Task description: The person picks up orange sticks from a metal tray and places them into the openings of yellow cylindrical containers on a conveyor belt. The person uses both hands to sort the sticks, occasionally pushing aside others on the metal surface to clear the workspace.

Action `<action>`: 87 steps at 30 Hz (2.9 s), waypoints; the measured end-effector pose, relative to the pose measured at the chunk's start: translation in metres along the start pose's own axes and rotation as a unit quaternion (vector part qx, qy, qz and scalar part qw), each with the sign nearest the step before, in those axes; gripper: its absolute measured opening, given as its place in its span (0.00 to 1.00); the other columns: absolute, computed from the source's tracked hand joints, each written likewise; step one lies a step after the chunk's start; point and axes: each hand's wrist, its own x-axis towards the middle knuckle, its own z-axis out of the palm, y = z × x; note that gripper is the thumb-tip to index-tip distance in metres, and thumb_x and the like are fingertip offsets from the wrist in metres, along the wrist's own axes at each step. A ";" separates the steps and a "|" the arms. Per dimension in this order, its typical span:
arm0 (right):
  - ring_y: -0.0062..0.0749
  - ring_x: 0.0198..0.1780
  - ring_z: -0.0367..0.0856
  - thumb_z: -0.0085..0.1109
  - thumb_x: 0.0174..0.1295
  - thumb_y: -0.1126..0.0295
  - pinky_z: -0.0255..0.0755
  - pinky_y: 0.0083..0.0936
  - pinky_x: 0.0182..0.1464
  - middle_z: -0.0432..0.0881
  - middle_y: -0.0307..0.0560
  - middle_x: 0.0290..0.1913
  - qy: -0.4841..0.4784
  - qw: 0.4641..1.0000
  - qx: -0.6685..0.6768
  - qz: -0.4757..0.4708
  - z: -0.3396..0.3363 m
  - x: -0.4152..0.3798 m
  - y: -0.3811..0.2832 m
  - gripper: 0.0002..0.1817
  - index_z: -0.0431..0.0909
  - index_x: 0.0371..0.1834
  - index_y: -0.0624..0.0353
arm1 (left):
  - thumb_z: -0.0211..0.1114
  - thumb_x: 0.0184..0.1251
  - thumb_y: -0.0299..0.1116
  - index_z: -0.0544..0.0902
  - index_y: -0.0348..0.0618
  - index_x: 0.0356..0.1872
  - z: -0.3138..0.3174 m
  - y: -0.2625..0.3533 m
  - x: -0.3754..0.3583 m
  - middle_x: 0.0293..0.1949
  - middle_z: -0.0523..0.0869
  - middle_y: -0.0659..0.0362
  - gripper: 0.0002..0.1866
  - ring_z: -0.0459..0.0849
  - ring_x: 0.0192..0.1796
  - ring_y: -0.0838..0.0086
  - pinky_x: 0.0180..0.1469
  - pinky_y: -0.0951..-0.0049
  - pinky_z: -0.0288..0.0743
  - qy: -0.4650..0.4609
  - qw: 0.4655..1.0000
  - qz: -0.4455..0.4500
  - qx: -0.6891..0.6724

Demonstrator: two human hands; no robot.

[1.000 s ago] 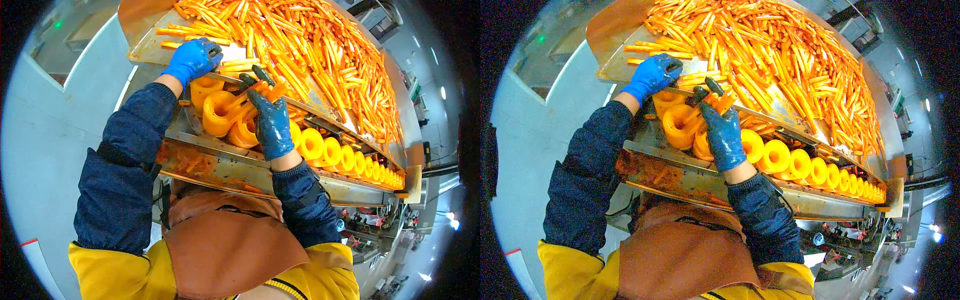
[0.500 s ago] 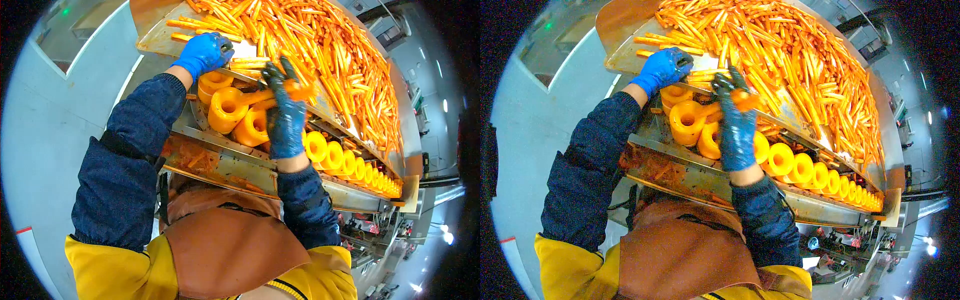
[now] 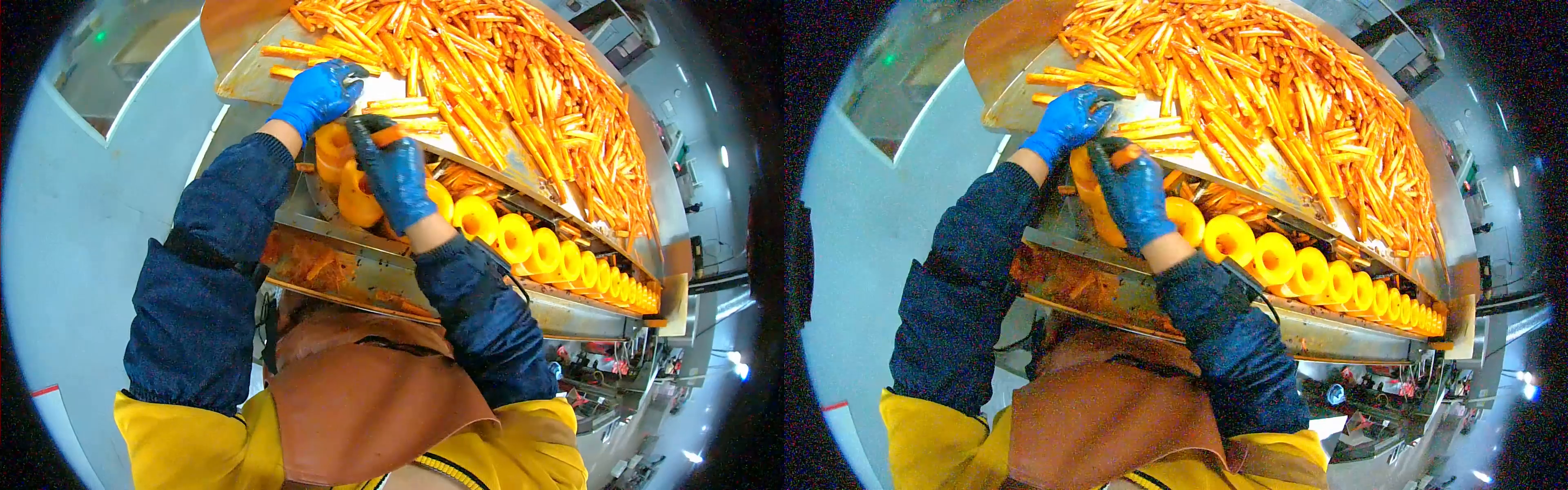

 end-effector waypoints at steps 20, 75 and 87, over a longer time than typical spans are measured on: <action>0.44 0.41 0.84 0.61 0.58 0.59 0.77 0.34 0.45 0.84 0.51 0.41 0.073 0.972 -0.209 -0.084 -0.106 -0.024 -0.003 0.14 0.83 0.42 0.54 | 0.60 0.63 0.46 0.82 0.52 0.49 -0.024 -0.004 -0.012 0.49 0.82 0.50 0.17 0.79 0.52 0.54 0.57 0.59 0.72 0.053 0.997 0.049 -0.030; 0.51 0.44 0.81 0.61 0.49 0.68 0.78 0.40 0.41 0.81 0.55 0.43 -0.173 0.837 -0.508 -0.109 -0.198 0.069 0.026 0.11 0.76 0.36 0.58 | 0.61 0.64 0.32 0.80 0.42 0.51 -0.019 0.034 -0.001 0.48 0.82 0.49 0.15 0.80 0.52 0.58 0.57 0.66 0.71 -0.026 0.996 -0.084 0.027; 0.53 0.42 0.82 0.62 0.52 0.60 0.75 0.43 0.44 0.82 0.60 0.38 -0.122 0.883 -0.452 -0.042 -0.183 0.056 0.016 0.19 0.77 0.43 0.61 | 0.64 0.55 0.55 0.80 0.43 0.46 -0.021 0.107 0.033 0.41 0.84 0.46 0.27 0.83 0.44 0.53 0.45 0.58 0.77 -0.308 0.945 0.006 0.112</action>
